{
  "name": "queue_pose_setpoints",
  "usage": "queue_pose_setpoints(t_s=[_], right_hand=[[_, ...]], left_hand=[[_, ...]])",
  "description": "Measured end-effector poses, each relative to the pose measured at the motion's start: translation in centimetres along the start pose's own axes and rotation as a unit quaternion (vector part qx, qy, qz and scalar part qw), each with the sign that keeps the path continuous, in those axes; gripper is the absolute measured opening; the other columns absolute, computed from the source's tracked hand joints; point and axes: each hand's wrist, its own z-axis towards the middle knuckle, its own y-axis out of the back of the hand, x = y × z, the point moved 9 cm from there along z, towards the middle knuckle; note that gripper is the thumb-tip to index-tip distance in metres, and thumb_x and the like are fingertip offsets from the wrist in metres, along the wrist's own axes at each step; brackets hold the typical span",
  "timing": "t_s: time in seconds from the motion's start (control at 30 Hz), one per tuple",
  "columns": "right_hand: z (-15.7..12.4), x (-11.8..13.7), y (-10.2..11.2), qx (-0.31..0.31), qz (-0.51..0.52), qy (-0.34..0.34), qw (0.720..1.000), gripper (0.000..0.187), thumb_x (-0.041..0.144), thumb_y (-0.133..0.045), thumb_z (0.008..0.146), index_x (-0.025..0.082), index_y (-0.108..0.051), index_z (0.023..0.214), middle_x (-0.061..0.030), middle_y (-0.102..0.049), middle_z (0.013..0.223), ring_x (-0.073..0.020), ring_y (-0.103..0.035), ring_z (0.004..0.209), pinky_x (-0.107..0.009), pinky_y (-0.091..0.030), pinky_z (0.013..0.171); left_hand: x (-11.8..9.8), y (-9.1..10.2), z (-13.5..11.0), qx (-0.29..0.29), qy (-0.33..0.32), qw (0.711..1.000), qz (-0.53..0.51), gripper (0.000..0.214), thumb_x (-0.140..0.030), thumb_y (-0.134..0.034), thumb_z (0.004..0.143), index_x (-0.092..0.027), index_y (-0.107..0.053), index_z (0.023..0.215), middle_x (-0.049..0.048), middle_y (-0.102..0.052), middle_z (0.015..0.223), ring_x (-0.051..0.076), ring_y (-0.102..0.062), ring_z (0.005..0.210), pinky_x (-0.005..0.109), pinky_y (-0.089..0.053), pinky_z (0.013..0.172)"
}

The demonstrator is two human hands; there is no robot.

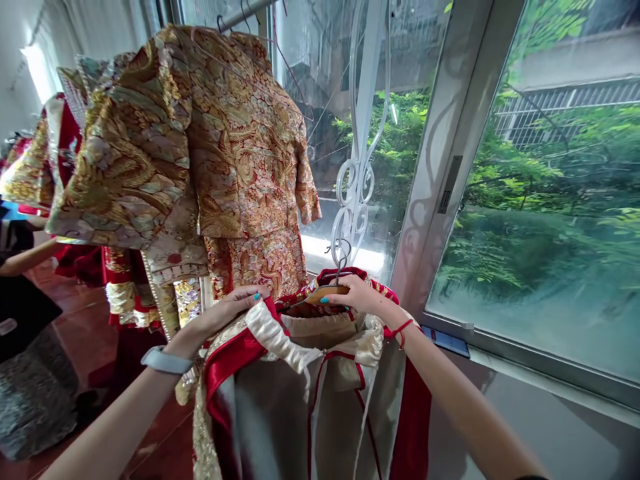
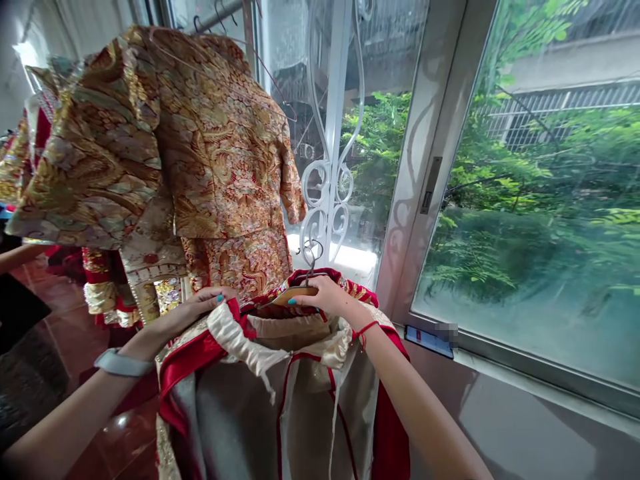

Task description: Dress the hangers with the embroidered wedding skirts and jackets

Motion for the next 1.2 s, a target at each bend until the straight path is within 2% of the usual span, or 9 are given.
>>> queue_pose_setpoints(t_s=[0.1,0.2,0.27,0.37,0.47,0.63,0.9,1.07,1.2], right_hand=[[0.2,0.5,-0.3,0.005,0.009,0.012,1.0,0.034,0.049,-0.066,0.083,0.016,-0.066,0.077,0.0005,-0.058,0.07,-0.0128,-0.046,0.062,-0.025,-0.033,0.057],[0.1,0.8,-0.6,0.003,0.023,0.009,1.0,0.037,0.052,-0.064,0.084,0.016,-0.062,0.073,0.0007,-0.055,0.069,-0.0127,-0.044,0.062,-0.025,-0.032,0.055],[-0.1,0.9,-0.7,-0.013,0.023,0.005,1.0,0.039,0.053,-0.063,0.084,0.017,-0.059,0.071,0.0011,-0.053,0.067,-0.0124,-0.042,0.06,-0.025,-0.03,0.054],[-0.4,1.0,-0.2,-0.073,-0.008,0.019,0.997,0.036,0.049,-0.062,0.085,0.017,-0.056,0.069,0.0014,-0.052,0.064,-0.0124,-0.041,0.058,-0.026,-0.027,0.054],[-0.5,1.0,0.3,-0.127,-0.033,0.042,0.99,0.037,0.045,-0.064,0.085,0.019,-0.05,0.064,0.0027,-0.049,0.059,-0.0122,-0.04,0.056,-0.027,-0.026,0.054],[-0.8,1.0,0.4,-0.159,-0.058,0.057,0.984,0.038,0.046,-0.063,0.086,0.02,-0.046,0.064,0.002,-0.051,0.063,-0.0127,-0.044,0.058,-0.027,-0.027,0.056],[-1.4,1.2,0.5,-0.173,-0.109,0.035,0.978,0.035,0.048,-0.063,0.086,0.02,-0.051,0.068,-0.0005,-0.057,0.067,-0.0151,-0.049,0.061,-0.027,-0.031,0.059],[-1.6,1.6,0.7,-0.181,-0.123,0.026,0.975,0.033,0.046,-0.063,0.087,0.019,-0.054,0.071,-0.0019,-0.059,0.07,-0.0159,-0.051,0.064,-0.027,-0.03,0.059],[-1.7,1.9,0.6,-0.171,-0.125,0.019,0.977,0.032,0.046,-0.063,0.087,0.019,-0.055,0.072,-0.0015,-0.058,0.069,-0.0156,-0.05,0.062,-0.027,-0.03,0.058]], left_hand=[[-4.6,-1.3,0.2,0.036,-0.066,0.994,0.082,0.031,-0.053,-0.067,0.07,-0.023,-0.073,0.074,0.0065,-0.072,0.082,0.026,-0.065,0.079,0.036,-0.054,0.075],[-8.8,-5.3,0.0,0.117,-0.128,0.969,0.174,0.031,-0.047,-0.053,0.084,-0.024,-0.071,0.074,0.0051,-0.071,0.082,0.025,-0.064,0.083,0.034,-0.052,0.079],[-10.1,-8.8,-0.7,0.196,-0.179,0.931,0.252,0.029,-0.035,-0.046,0.09,-0.024,-0.069,0.077,0.0043,-0.07,0.082,0.023,-0.062,0.083,0.032,-0.051,0.08],[-8.9,-12.3,-1.9,0.253,-0.265,0.842,0.396,0.025,-0.015,-0.044,0.09,-0.023,-0.067,0.082,0.0041,-0.068,0.086,0.021,-0.059,0.088,0.033,-0.048,0.086],[-6.6,-12.1,-2.1,0.191,-0.33,0.786,0.486,0.028,-0.006,-0.045,0.088,-0.023,-0.066,0.097,0.0068,-0.066,0.105,0.023,-0.055,0.101,0.038,-0.045,0.094],[-5.7,-8.5,-2.8,0.035,-0.313,0.79,0.527,0.042,-0.027,-0.05,0.092,-0.027,-0.048,0.134,0.0125,-0.047,0.136,0.03,-0.045,0.125,0.047,-0.041,0.102],[-4.7,-6.8,-10.3,-0.275,-0.182,0.775,0.539,0.054,-0.049,-0.064,0.078,-0.023,-0.048,0.122,0.0114,-0.061,0.096,0.035,-0.057,0.095,0.048,-0.044,0.085],[-3.3,-7.6,-8.5,-0.301,-0.093,0.78,0.54,0.048,-0.045,-0.052,0.087,-0.014,-0.044,0.122,0.0136,-0.07,0.085,0.035,-0.066,0.084,0.042,-0.045,0.072],[-2.9,-6.7,-7.1,-0.301,-0.034,0.783,0.544,0.044,-0.038,-0.043,0.091,-0.012,-0.044,0.126,0.0095,-0.07,0.073,0.03,-0.066,0.063,0.032,-0.031,0.05]])
